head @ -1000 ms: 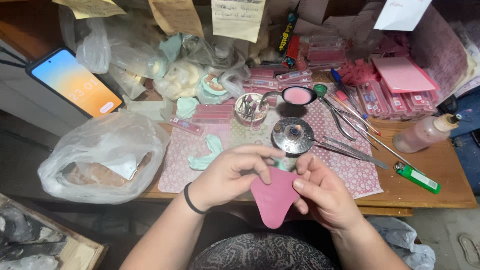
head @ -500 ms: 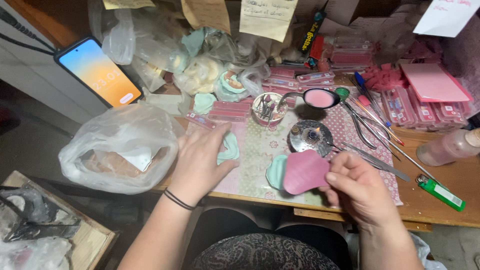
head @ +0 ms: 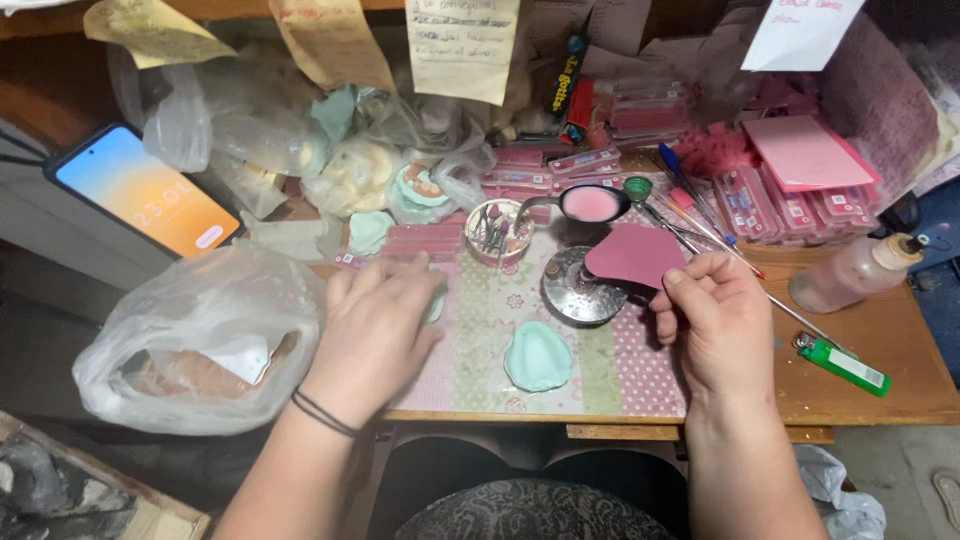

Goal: The person uses a metal tool to trim and shape a light blue dental mold. They then pick up a pink material, smooth it over a heated metal surface, and press it onto the blue mold. Finally, they apply liquid from a bottle to the pink material and smooth it with their fingers.

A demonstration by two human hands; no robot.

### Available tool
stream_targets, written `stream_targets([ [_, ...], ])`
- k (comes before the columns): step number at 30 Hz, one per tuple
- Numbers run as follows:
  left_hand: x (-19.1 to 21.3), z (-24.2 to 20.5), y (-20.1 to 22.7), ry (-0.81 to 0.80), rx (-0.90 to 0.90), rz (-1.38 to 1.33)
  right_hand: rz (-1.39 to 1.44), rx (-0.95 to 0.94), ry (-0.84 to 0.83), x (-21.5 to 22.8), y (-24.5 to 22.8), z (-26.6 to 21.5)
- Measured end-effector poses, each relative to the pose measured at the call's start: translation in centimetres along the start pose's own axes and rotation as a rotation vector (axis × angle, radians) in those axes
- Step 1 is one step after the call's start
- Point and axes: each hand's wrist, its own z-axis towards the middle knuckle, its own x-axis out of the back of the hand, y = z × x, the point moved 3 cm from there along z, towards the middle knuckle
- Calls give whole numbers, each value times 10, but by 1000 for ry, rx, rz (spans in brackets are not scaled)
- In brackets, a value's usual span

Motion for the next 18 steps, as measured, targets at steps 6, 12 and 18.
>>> stream_targets([
  [6,20,25,30,156,-120,-221,59,-51,-83,-24,2,-11],
  [12,23,80,42,-110,101,-774,72,-20,-79,-15,5,-9],
  [18,-6,75,52,-263,180,-1029,61,-31,-48,-2,15,1],
])
